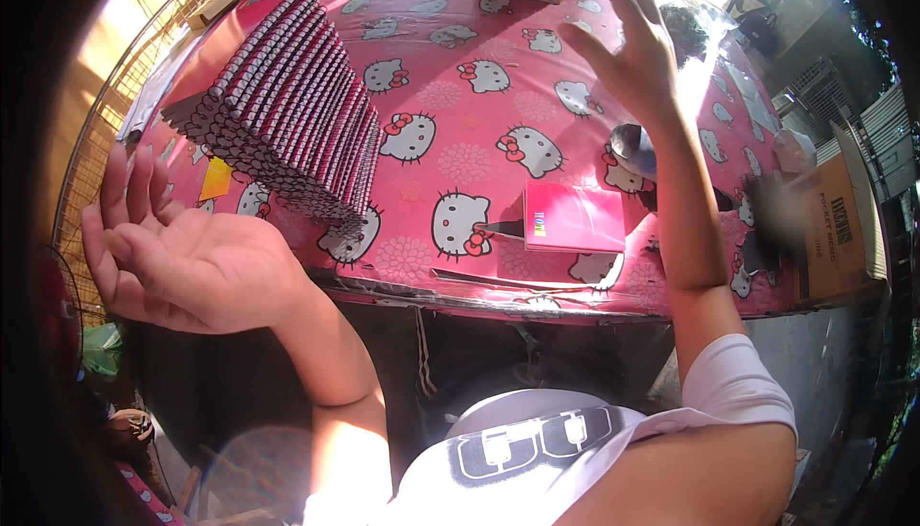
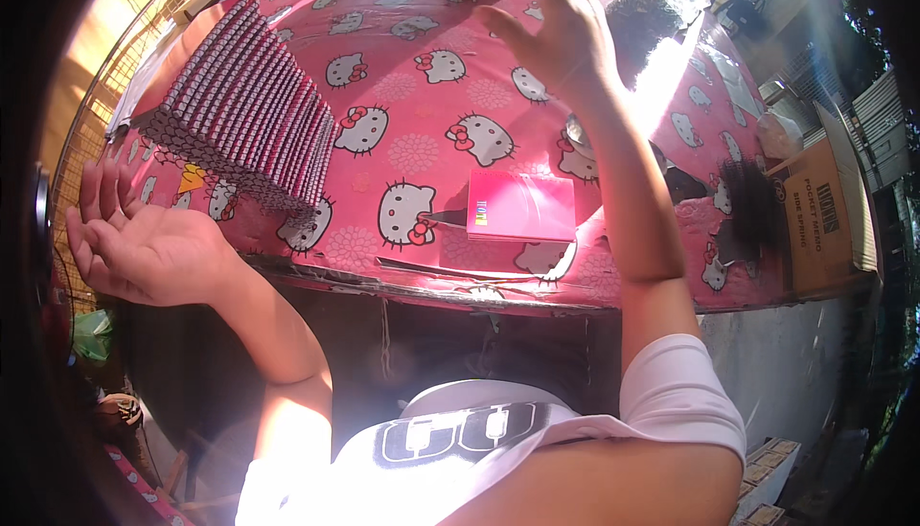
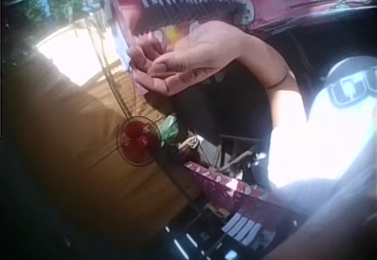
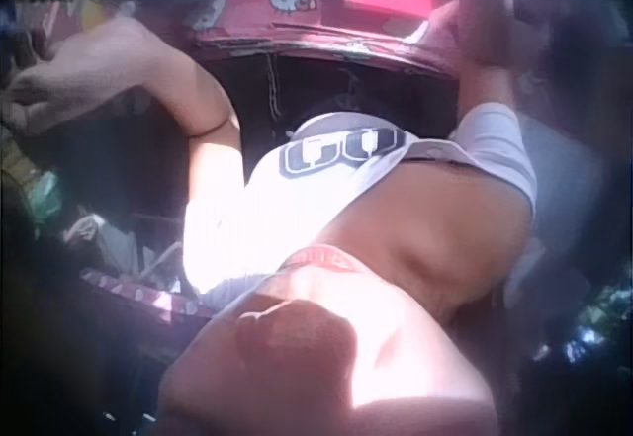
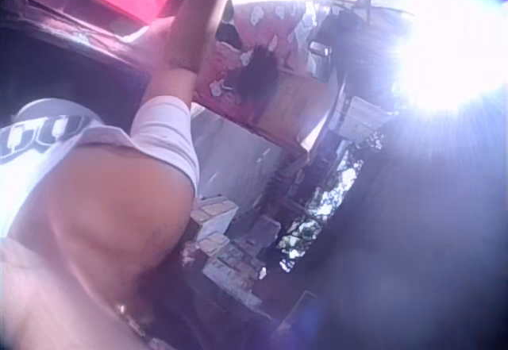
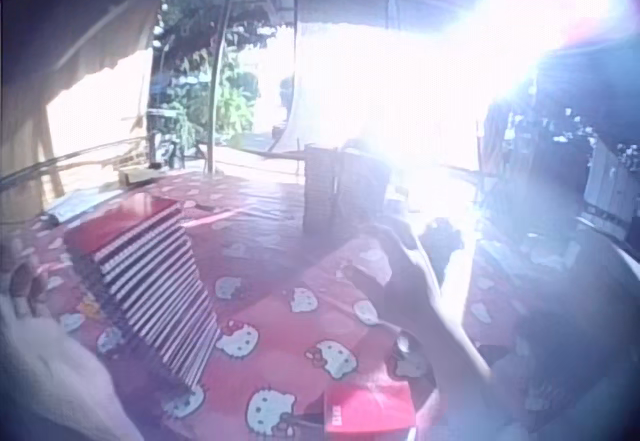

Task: The person assembles spiral notebooks by inserting metal coils through the punched holes and using pliers to crimp the ends of the wire.

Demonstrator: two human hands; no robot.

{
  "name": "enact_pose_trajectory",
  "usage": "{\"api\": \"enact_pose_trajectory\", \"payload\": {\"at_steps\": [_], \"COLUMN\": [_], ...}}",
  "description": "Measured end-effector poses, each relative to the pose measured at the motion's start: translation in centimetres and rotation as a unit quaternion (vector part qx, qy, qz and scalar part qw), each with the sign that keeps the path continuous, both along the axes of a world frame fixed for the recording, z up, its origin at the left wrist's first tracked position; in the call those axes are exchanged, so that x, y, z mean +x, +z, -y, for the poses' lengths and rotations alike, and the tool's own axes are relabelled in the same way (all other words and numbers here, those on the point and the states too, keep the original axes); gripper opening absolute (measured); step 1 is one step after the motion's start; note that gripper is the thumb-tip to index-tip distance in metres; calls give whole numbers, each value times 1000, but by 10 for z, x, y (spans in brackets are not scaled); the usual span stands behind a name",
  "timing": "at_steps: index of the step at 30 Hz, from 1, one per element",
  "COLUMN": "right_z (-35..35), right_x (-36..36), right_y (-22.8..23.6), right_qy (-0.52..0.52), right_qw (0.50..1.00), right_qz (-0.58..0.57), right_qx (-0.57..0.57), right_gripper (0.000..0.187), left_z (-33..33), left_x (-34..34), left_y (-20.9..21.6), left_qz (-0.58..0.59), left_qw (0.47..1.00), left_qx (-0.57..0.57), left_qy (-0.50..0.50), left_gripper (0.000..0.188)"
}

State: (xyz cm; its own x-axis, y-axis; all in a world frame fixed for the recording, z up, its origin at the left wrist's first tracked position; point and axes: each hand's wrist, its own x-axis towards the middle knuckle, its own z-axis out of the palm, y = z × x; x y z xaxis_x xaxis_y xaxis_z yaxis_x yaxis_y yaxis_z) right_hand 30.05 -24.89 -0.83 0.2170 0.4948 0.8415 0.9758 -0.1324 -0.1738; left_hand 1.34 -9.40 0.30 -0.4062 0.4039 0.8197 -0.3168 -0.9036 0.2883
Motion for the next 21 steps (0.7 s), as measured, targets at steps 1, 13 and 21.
{"api": "enact_pose_trajectory", "payload": {"at_steps": [1,13,21], "right_z": [69,394,395], "right_x": [47,143,147], "right_y": [-17,-141,-141], "right_qy": [-130,-565,-531], "right_qw": [989,738,774], "right_qz": [-59,-218,-180], "right_qx": [-43,-298,-294], "right_gripper": [54,23,16], "left_z": [28,105,132], "left_x": [14,197,149], "left_y": [-5,-121,-98], "left_qz": [-62,-806,-620], "left_qw": [993,443,709], "left_qx": [2,-108,36], "left_qy": [-98,-378,-335], "left_gripper": [37,23,18]}}
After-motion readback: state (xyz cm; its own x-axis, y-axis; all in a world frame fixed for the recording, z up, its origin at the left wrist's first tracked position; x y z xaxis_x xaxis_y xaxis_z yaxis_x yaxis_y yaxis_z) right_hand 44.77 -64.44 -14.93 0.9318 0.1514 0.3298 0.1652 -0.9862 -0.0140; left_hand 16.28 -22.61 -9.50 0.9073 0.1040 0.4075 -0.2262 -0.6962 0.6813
